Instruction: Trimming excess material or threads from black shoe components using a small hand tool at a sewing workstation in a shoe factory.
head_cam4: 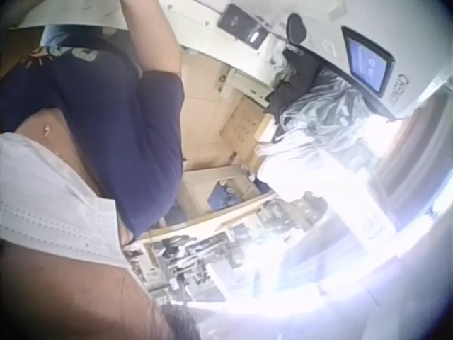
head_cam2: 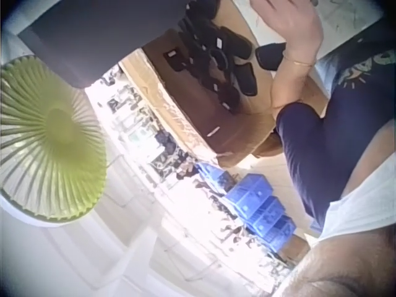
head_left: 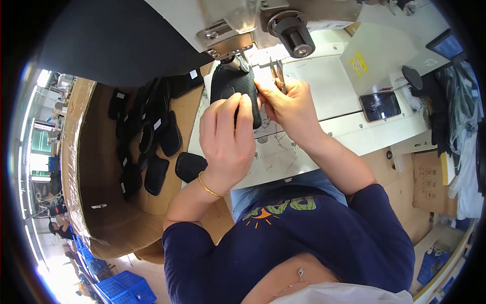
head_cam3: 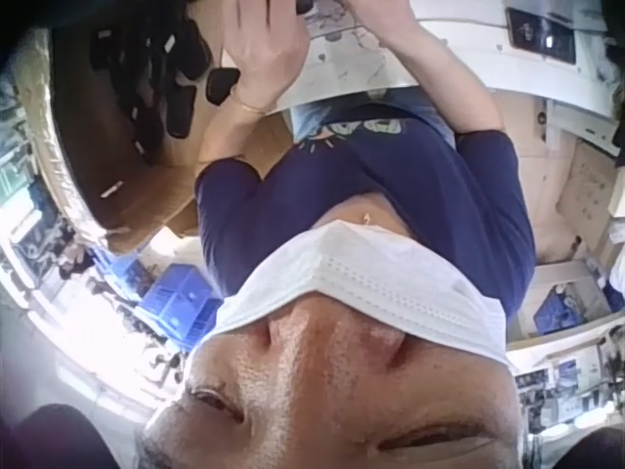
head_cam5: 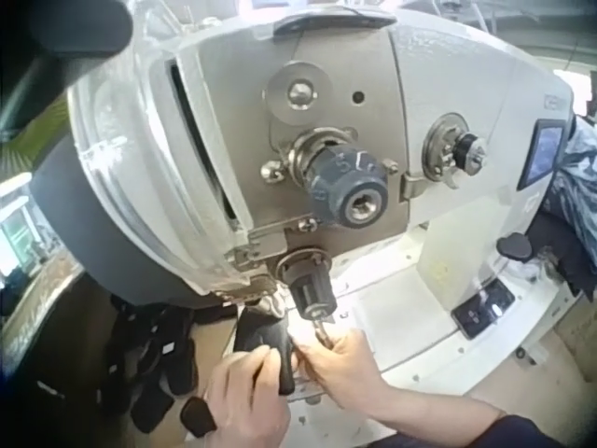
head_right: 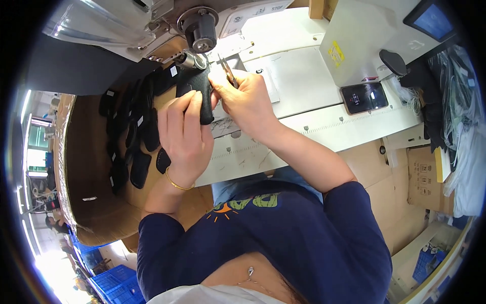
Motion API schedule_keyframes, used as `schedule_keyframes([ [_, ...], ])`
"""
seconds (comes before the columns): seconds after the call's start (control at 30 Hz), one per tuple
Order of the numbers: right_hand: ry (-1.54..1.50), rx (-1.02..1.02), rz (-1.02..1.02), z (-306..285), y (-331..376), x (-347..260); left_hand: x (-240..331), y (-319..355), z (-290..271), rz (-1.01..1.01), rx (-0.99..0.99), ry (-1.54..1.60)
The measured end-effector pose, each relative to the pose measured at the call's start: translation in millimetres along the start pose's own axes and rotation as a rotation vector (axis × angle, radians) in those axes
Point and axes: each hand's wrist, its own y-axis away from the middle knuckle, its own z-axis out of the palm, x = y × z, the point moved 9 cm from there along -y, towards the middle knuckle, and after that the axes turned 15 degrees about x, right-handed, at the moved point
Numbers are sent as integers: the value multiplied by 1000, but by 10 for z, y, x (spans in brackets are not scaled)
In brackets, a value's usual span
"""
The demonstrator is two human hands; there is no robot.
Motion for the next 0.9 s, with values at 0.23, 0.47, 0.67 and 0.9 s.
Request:
schedule_keyframes([
  [0.23, 15, 16, -15, 6, 12, -37, -62, -21, 195, 39, -25, 2],
  [0.47, -12, 7, 8, 14, 1, -22, -141, -81, 311, -13, -58, 12],
  [0.67, -15, -76, 18, -26, 34, 54, -176, -9, 218, -22, 49, 71],
  [0.9, -133, -134, 10, -81, 138, 180, -250, 34, 285, 35, 119, -15],
])
